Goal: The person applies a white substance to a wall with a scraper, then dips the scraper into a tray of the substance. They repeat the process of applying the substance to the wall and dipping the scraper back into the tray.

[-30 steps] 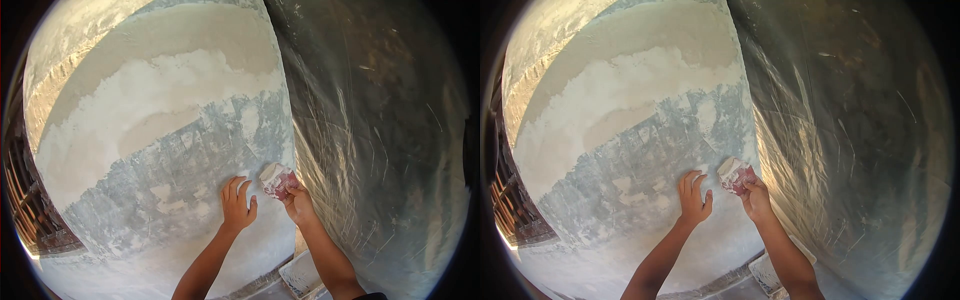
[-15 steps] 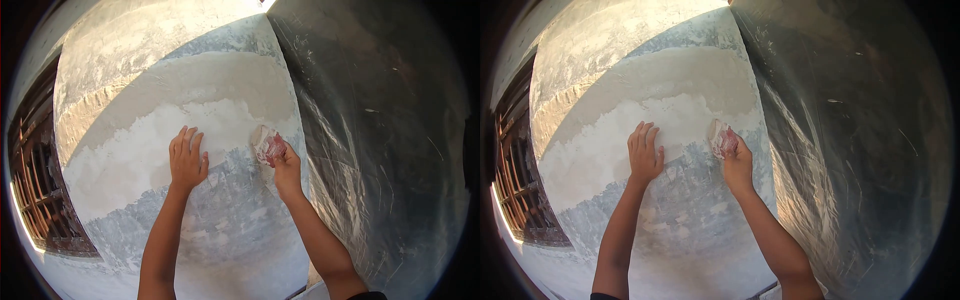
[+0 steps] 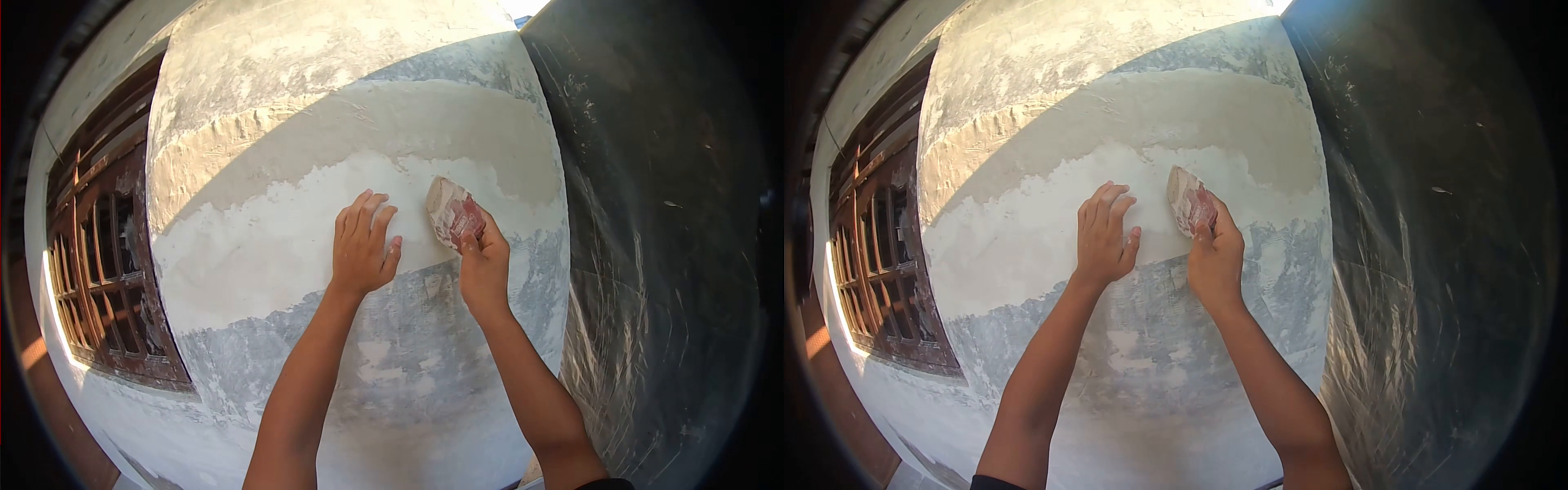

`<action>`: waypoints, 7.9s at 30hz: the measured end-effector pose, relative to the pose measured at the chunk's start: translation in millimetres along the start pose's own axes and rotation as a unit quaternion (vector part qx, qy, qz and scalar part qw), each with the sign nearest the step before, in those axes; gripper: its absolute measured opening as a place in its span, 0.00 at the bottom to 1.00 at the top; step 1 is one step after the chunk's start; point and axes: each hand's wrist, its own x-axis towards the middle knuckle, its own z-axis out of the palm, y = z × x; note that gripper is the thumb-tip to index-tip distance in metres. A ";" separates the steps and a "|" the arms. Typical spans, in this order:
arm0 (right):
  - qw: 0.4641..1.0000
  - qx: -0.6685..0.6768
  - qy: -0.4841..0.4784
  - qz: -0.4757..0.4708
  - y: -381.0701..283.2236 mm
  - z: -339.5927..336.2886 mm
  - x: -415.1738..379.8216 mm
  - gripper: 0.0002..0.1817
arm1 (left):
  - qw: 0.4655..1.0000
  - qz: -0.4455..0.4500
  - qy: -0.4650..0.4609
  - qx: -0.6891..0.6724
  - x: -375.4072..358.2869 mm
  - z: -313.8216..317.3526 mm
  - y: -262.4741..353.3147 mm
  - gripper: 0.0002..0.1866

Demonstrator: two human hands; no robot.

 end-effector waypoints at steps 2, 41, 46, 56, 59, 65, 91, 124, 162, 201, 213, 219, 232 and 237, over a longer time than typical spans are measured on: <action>0.999 -0.042 -0.008 -0.034 -6.3 24.5 -7.5 0.20 | 1.000 0.010 -0.002 0.004 -6.4 -26.7 -19.8 0.21; 0.744 -0.578 -0.103 -0.318 22.6 396.6 -136.7 0.28 | 0.986 -0.005 0.091 0.138 -124.2 -247.2 -273.3 0.26; 0.844 -0.423 -0.072 -0.322 -19.0 350.6 -143.0 0.26 | 0.988 -0.002 0.069 0.138 -119.0 -247.7 -268.6 0.26; 0.920 -0.263 -0.085 -0.279 -36.0 364.3 -5.2 0.32 | 0.990 -0.012 0.095 0.101 -109.8 -238.0 -256.9 0.26; 0.879 -0.329 -0.111 -0.325 -33.1 373.0 11.5 0.30 | 0.990 -0.007 0.105 0.095 -108.3 -238.7 -259.8 0.26; 0.837 -0.440 0.063 -0.318 -37.3 351.2 33.5 0.28 | 0.991 -0.004 0.098 0.087 -108.2 -239.6 -256.6 0.26; 0.890 -0.326 -0.067 -0.313 -13.1 362.2 2.9 0.25 | 0.981 -0.049 0.081 0.167 -111.3 -238.0 -259.2 0.25; 0.915 -0.352 0.071 -0.181 -16.3 369.3 -15.1 0.26 | 0.985 -0.065 0.067 0.145 -110.5 -238.6 -256.6 0.24; 0.890 -0.383 0.247 -0.034 -14.4 378.8 -26.9 0.29 | 0.981 -0.100 0.066 0.151 -110.1 -234.3 -259.5 0.29; 0.876 -0.457 0.082 -0.127 -10.6 391.0 -21.2 0.29 | 0.986 -0.114 0.035 0.121 -113.8 -235.3 -256.0 0.32; 0.887 -0.391 0.241 -0.054 -14.8 362.4 -22.1 0.29 | 0.985 -0.116 0.020 0.129 -110.5 -235.2 -255.5 0.30; 0.918 -0.356 0.161 -0.066 -23.9 346.8 -49.4 0.28 | 0.988 -0.042 0.037 0.142 -107.0 -236.8 -254.2 0.24; 0.928 -0.357 0.105 -0.017 -30.8 189.3 -87.1 0.28 | 0.988 -0.055 0.069 -0.129 -115.5 -148.3 -89.8 0.14; 0.925 -0.363 0.113 -0.005 -32.1 104.4 -106.5 0.24 | 0.961 -0.113 0.075 -0.239 -122.0 -96.5 -1.5 0.13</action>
